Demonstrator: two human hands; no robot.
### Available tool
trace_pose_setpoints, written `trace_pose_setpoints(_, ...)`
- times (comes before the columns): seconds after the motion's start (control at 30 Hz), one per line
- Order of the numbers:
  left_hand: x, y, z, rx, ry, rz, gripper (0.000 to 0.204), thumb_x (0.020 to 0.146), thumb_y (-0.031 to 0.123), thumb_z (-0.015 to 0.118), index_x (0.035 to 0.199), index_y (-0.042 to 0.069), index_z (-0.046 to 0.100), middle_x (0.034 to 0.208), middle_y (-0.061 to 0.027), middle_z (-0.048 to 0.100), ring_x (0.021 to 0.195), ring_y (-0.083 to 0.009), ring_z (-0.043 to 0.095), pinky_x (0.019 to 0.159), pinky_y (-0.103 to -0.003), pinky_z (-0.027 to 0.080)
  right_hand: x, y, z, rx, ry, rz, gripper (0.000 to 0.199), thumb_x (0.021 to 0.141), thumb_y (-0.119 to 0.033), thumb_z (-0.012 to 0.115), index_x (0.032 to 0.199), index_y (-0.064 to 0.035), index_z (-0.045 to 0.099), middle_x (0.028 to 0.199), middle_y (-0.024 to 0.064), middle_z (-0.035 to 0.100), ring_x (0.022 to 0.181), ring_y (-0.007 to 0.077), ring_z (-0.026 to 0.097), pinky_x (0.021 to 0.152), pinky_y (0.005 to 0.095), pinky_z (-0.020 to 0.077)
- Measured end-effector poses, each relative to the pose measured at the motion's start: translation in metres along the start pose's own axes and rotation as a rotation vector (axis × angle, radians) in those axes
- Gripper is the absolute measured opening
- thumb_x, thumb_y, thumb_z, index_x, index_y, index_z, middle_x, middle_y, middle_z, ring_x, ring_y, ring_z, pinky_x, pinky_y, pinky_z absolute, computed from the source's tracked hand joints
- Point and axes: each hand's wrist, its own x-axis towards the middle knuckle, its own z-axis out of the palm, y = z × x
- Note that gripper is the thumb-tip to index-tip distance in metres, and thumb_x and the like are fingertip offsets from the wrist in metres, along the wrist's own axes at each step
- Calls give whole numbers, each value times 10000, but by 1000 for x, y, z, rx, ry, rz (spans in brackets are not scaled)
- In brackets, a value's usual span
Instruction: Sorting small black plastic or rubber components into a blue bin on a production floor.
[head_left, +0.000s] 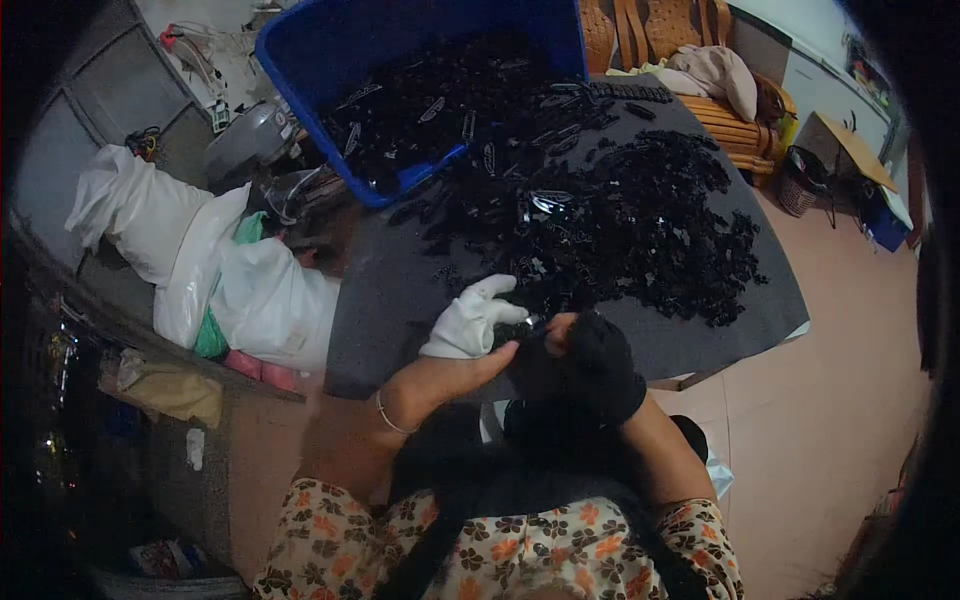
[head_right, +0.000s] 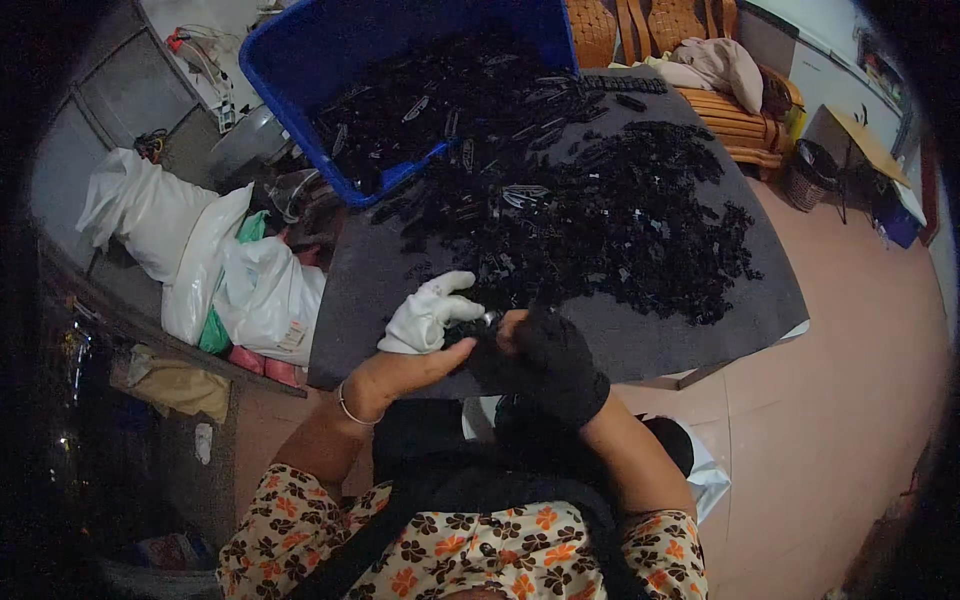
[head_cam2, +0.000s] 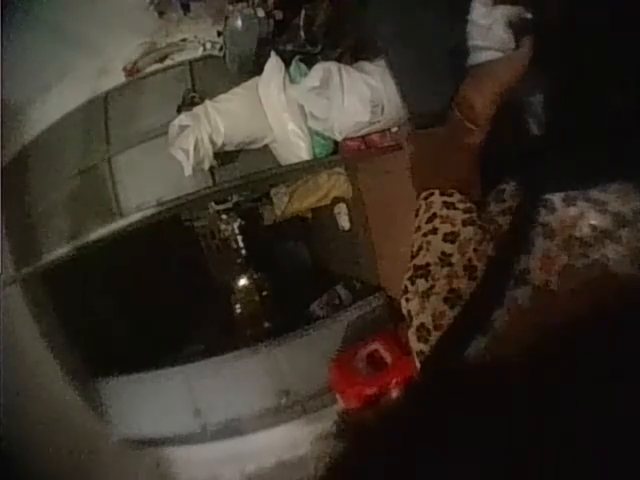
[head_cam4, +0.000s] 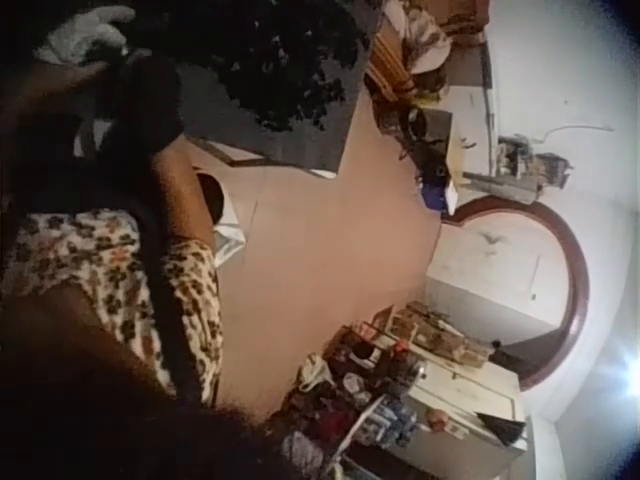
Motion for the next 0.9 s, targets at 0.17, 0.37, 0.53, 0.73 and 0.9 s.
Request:
trace_pose_setpoints(0.17,0,14,-3,-32,-34,41,298,758,104,655,1049,70,602,1165,-151,546,1059,-270,543,845,-339,460,-2,3,2,-339,114,-421,164,663,-53,665,801,-55,577,889,122,617,766,287,603,646,364,486)
trace_pose_setpoints(0.37,0,22,-9,-67,-102,-101,293,807,119,632,1093,61,606,951,-110,640,875,-200,625,754,-303,486,-1,-6,-6,-380,-38,-338,231,688,-67,637,911,-51,577,973,136,597,829,314,587,678,390,483)
trace_pose_setpoints(0.53,-6,24,-5,-504,-129,-432,328,857,112,599,1163,3,550,943,-71,629,772,-90,591,674,-234,486,-7,17,3,-378,128,-431,226,648,-61,685,842,-60,569,926,136,610,803,311,597,677,378,495)
trace_pose_setpoints(0.73,-13,22,1,-535,-108,-492,383,868,103,584,1220,-18,497,962,-85,628,771,-96,590,665,-220,490,-9,10,7,-427,112,-359,233,669,-78,664,887,-60,582,943,124,606,831,304,590,702,394,483)
trace_pose_setpoints(0.9,-13,25,3,-536,-189,-543,371,881,110,566,1223,-15,495,951,-80,627,749,-98,589,650,-226,499,-5,3,-1,-397,-26,-473,208,697,-125,633,895,-70,605,969,94,608,864,294,581,749,400,458)
